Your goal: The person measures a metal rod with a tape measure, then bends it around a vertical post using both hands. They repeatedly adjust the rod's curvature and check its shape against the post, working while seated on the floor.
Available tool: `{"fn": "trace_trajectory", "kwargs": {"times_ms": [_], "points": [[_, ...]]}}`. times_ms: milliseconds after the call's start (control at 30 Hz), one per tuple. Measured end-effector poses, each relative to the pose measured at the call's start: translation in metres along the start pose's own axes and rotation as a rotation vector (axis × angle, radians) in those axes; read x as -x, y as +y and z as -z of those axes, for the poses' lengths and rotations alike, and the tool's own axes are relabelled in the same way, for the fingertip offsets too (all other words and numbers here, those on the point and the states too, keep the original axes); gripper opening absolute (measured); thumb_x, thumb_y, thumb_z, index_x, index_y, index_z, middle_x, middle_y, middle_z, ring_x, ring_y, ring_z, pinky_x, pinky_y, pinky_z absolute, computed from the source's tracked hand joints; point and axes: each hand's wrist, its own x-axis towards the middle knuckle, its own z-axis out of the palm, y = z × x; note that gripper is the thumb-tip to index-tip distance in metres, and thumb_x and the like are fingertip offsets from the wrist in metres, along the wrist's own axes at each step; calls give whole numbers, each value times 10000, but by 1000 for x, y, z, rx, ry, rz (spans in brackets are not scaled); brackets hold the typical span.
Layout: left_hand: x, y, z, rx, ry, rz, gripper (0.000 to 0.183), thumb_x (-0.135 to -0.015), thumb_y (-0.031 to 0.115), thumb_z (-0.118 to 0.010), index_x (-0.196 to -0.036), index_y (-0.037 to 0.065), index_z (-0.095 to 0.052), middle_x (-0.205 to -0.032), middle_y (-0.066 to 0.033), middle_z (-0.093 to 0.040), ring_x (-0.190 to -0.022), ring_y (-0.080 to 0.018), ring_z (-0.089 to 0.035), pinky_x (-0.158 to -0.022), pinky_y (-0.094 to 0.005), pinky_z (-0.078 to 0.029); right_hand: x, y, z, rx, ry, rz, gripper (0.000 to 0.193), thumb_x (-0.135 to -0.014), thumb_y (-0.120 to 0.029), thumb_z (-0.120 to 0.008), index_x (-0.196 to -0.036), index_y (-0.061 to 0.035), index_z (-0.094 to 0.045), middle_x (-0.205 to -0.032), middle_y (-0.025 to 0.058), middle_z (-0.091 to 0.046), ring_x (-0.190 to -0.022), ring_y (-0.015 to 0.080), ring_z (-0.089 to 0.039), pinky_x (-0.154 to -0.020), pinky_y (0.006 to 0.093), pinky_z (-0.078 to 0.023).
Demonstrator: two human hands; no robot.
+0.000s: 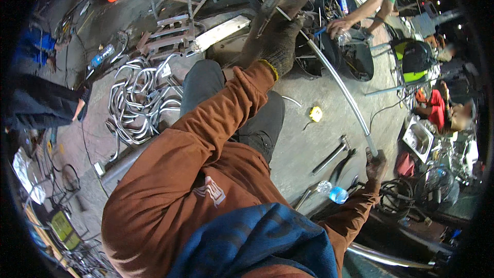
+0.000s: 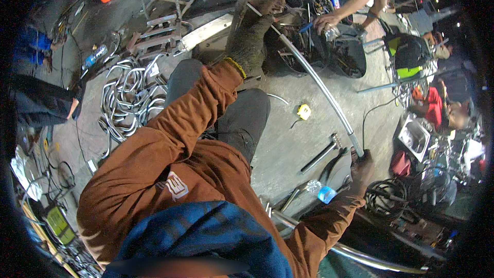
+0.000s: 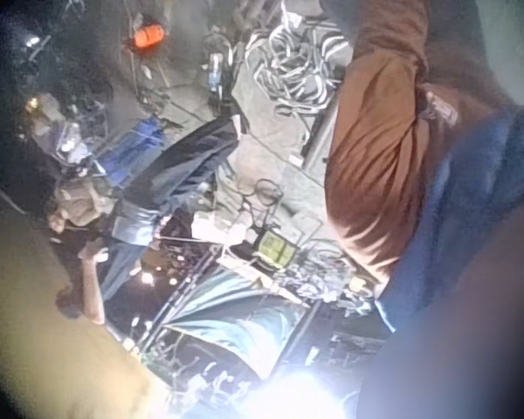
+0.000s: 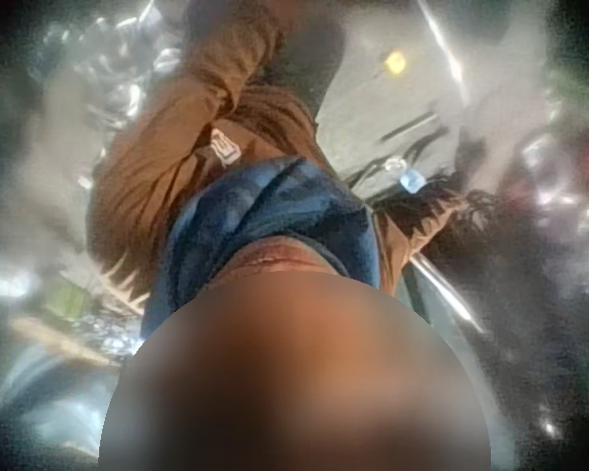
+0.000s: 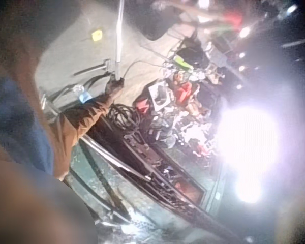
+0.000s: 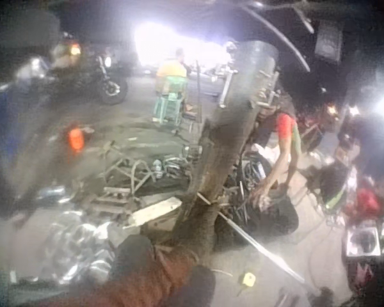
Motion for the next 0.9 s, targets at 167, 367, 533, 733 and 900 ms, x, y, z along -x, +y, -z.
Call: {"fn": "trace_trajectory", "kwargs": {"times_ms": [167, 367, 533, 733, 900], "points": [[-9, 12, 7, -324, 96, -104, 202, -925, 224, -568, -986, 41, -630, -923, -100, -674, -817, -193, -654, -774, -327, -496, -29, 2, 2, 114, 17, 135, 567, -811, -538, -712, -716, -8, -534, -561, 117, -475, -549, 219, -393, -515, 418, -364], [-10, 4, 1, -102, 153, 97, 318, -926, 303, -559, -1029, 5, -593, -927, -153, -653, -884, -281, -645, -789, -406, -507, -44, -14, 8, 111, 67, 172, 406, -850, -333, -752, -707, -43, -505, -581, -13, -359, -599, 112, -329, -516, 309, -317], [-14, -1, 0, -243, 151, 130, 381, -939, 345, -534, -1070, -8, -592, -968, -184, -643, -927, -320, -627, -827, -420, -490, -49, -20, 9, 275, 80, 191, 475, -836, -444, -732, -728, -30, -528, -536, 68, -426, -541, 157, -366, -502, 360, -361], [-11, 9, 6, -671, 102, -74, 348, -990, 282, -451, -1104, -17, -587, -1089, -227, -617, -967, -363, -614, -829, -443, -488, -47, -33, 14, 259, 37, 150, 509, -821, -483, -727, -729, -20, -537, -563, 143, -463, -529, 251, -393, -520, 391, -397], [-12, 18, 9, -531, 84, -8, 414, -992, 313, -458, -1201, -34, -543, -1124, -249, -605, -1057, -381, -564, -934, -433, -417, -23, -41, 15, 268, 2, 75, 524, -824, -505, -715, -733, -16, -549, -563, 127, -449, -555, 212, -400, -533, 395, -389]]}}
